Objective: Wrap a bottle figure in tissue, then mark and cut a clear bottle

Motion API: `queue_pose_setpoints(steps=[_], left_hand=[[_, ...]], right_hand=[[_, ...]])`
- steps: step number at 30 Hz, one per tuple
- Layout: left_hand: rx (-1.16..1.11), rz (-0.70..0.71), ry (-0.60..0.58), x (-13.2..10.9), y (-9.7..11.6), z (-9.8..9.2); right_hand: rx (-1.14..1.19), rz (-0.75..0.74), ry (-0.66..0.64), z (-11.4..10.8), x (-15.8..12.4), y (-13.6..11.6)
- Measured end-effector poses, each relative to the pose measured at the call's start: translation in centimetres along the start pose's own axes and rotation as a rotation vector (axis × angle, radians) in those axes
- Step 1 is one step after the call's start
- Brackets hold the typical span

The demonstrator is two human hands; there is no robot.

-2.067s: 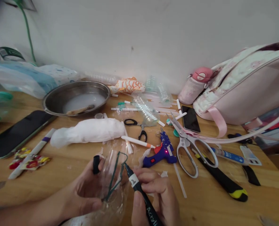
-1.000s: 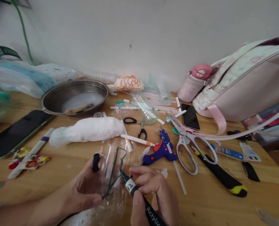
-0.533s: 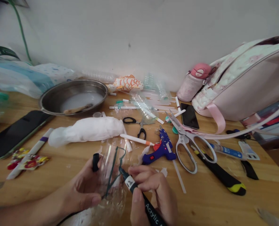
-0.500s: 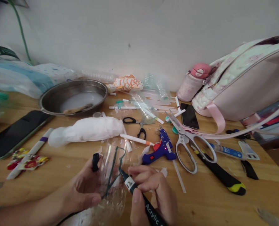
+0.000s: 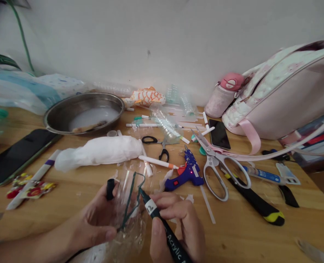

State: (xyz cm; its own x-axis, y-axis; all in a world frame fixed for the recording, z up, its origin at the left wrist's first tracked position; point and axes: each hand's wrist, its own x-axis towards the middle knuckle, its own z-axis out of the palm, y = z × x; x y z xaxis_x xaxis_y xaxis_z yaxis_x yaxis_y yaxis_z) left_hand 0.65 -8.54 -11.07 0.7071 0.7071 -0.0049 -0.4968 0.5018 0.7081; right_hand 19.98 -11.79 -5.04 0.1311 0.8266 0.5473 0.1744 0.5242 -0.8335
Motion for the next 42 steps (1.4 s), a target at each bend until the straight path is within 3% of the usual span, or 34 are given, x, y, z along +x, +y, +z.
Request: queue_pose_setpoints(steps=[10,15,21,26,31,42], left_hand=[[-0.031,0.039,-0.046,-0.04,0.18,0.37],[-0.027,0.023,-0.011,-0.01,0.65,0.56],[-0.026,0.045,-0.011,-0.39,-0.25,-0.29],[-0.022,-0.034,0.054,-0.25,0.33,0.15],[-0.039,0.016,0.017,-0.17,0.26,0.17],[0.003,-0.025,0.068,-0.43,0.13,-0.19]], right_hand=[[-0.067,-0.047,-0.015,-0.03,0.01,0.2],[-0.071,-0.023,-0.013,-0.02,-0.17,0.07],[-0.043,-0.004,-0.039,-0.14,-0.13,0.12],[-0.067,0.0,-0.056,-0.39,-0.25,0.12],[-0.067,0.001,-0.081,-0.51,-0.31,0.11],[-0.065,0.049,-0.074,-0.12,-0.3,-0.12]])
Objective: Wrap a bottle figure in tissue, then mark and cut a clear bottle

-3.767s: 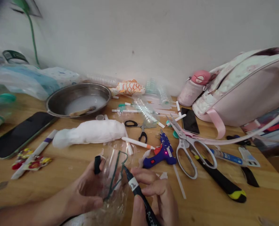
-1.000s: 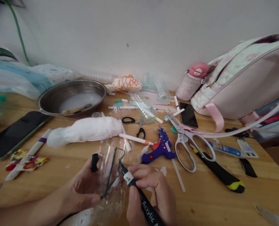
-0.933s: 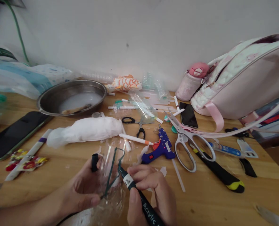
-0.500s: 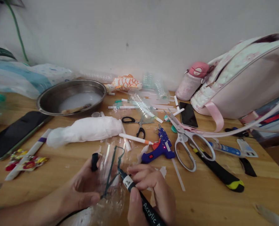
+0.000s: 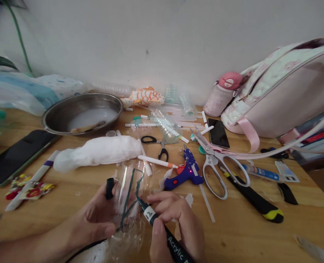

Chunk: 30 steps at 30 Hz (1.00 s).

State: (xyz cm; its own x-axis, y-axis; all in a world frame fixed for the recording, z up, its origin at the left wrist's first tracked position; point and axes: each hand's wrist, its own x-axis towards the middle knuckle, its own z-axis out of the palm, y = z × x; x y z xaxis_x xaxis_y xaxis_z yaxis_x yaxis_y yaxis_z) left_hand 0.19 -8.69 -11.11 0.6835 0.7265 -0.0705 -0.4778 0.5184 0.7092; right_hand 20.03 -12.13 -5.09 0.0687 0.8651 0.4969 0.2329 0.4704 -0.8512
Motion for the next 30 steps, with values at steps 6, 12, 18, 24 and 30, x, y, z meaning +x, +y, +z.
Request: queue_pose_setpoints(steps=[6,12,18,24,30], left_hand=[[0.006,-0.013,0.029,0.0,0.1,0.1],[-0.045,-0.014,0.006,0.1,1.0,0.9],[-0.06,-0.063,0.088,0.1,1.8,1.9],[-0.088,-0.041,0.062,0.1,1.5,1.6],[-0.134,0.03,-0.005,0.5,1.1,1.0]], right_hand=[[0.095,0.051,0.236,1.6,-0.3,-0.2],[0.039,-0.037,-0.071,-0.1,-0.4,0.2],[-0.049,-0.089,-0.048,0.0,-0.3,-0.1],[-0.047,-0.108,-0.144,-0.3,0.0,-0.1],[0.118,-0.079,-0.061,-0.5,-0.1,0.2]])
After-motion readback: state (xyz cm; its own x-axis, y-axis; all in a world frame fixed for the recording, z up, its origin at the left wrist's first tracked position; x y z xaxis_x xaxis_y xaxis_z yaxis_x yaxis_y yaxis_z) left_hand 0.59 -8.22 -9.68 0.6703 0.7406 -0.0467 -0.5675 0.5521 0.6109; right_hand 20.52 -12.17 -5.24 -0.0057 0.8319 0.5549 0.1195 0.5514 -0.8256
